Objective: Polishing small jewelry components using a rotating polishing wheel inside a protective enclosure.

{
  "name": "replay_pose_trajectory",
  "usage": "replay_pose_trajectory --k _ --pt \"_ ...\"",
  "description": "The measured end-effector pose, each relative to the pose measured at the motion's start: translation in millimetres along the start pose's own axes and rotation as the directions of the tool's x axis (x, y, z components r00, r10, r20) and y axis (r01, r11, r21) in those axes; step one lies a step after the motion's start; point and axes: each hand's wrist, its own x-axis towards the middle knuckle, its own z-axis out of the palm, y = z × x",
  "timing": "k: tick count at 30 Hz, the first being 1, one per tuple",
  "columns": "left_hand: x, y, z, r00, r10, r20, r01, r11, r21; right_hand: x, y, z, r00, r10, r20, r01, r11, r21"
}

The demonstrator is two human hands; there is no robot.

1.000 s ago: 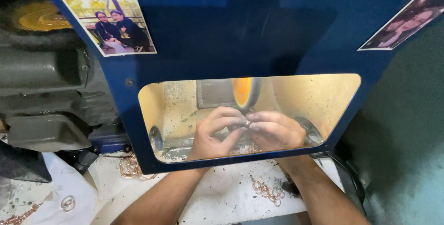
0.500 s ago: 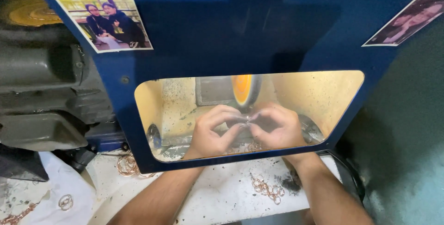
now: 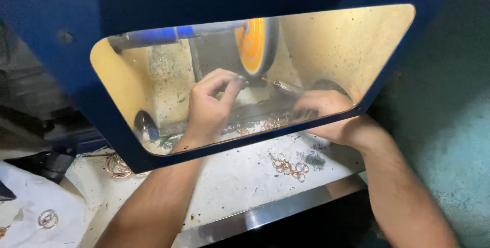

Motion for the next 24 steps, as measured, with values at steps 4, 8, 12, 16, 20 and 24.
replay_pose_trajectory --k 4,8,12,16,20,24 --pt "-1 0 -1 1.0 -0.011 0.022 0.01 1.0 0.009 -7 -16 7 0.993 0.118 0.03 -0.117 0.993 -0.025" --pt "-4 -4 -2 0.999 -0.007 0.033 0.006 0.999 0.05 -17 3 13 0.995 -0.058 -0.081 0.05 0.994 -0.102" --pt "-4 -4 -5 0.999 -0.026 0.042 0.024 0.999 0.044 -46 24 26 0.951 -0.207 -0.231 0.183 0.976 -0.119" --pt "-4 -6 -4 0.999 -0.024 0.024 0.023 0.998 0.057 -66 -14 21 0.961 -0.26 -0.088 0.263 0.965 0.021" --pt "-5 -13 -3 0.999 0.002 0.033 -0.003 0.998 0.055 -67 -26 34 0.953 -0.304 -0.001 0.304 0.952 0.026" --pt "-5 -16 -5 0.999 -0.005 0.047 0.002 0.998 0.064 -50 -8 56 0.923 -0.384 0.001 0.377 0.907 -0.187"
